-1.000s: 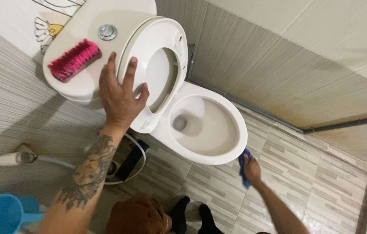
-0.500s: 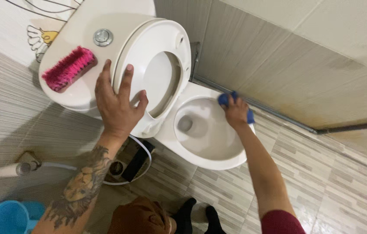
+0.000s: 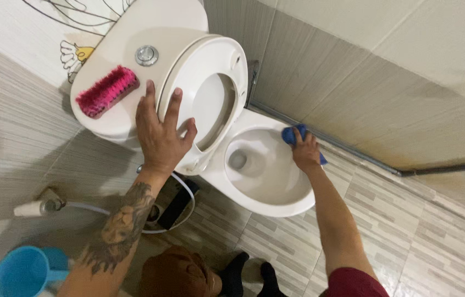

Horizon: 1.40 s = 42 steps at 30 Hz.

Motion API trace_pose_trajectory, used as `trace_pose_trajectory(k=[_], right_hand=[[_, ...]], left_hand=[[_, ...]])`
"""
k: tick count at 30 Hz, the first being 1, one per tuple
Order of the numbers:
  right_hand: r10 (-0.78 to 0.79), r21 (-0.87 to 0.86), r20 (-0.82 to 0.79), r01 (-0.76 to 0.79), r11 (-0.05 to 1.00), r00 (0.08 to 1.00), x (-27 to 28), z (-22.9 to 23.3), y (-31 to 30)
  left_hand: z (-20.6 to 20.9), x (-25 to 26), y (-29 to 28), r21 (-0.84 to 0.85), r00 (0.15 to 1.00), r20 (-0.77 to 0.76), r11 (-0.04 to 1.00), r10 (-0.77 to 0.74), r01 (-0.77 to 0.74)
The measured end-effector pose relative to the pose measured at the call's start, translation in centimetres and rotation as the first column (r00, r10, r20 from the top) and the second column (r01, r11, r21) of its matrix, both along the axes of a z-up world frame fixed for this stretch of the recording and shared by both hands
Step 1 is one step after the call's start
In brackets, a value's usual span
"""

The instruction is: The person cleans the interior rim and the underside of the toilet seat using a blue cloth.

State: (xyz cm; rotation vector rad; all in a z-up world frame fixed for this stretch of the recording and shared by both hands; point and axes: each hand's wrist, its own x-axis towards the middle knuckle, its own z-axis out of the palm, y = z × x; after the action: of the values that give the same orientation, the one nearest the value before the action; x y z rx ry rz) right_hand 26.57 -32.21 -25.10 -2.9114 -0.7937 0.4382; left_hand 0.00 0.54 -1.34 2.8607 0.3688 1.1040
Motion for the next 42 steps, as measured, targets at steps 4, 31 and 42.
trace_pose_trajectory(k=[4,31,42], right_hand=[[-0.011,0.152,0.126,-0.008,0.988,0.992,-3.2,-1.9,-6.3],[0.289,0.052,-0.084,-0.285,0.957,0.954,-26.6,-1.1,10.9],[0.441,-0.029,0.092,-0.44,0.897,0.893,-25.3,0.9,-5.2]], left_hand=[[-1.0,0.2,0.8,0.166,0.998,0.029,0.984,0.058,-0.062],[4.8,0.2,-2.7,0.546,0.407,-0.79,0.223,0.458,0.808],[5.0,-0.1,-2.6,0.563,0.454,-0.806,0.255,0.38,0.787]])
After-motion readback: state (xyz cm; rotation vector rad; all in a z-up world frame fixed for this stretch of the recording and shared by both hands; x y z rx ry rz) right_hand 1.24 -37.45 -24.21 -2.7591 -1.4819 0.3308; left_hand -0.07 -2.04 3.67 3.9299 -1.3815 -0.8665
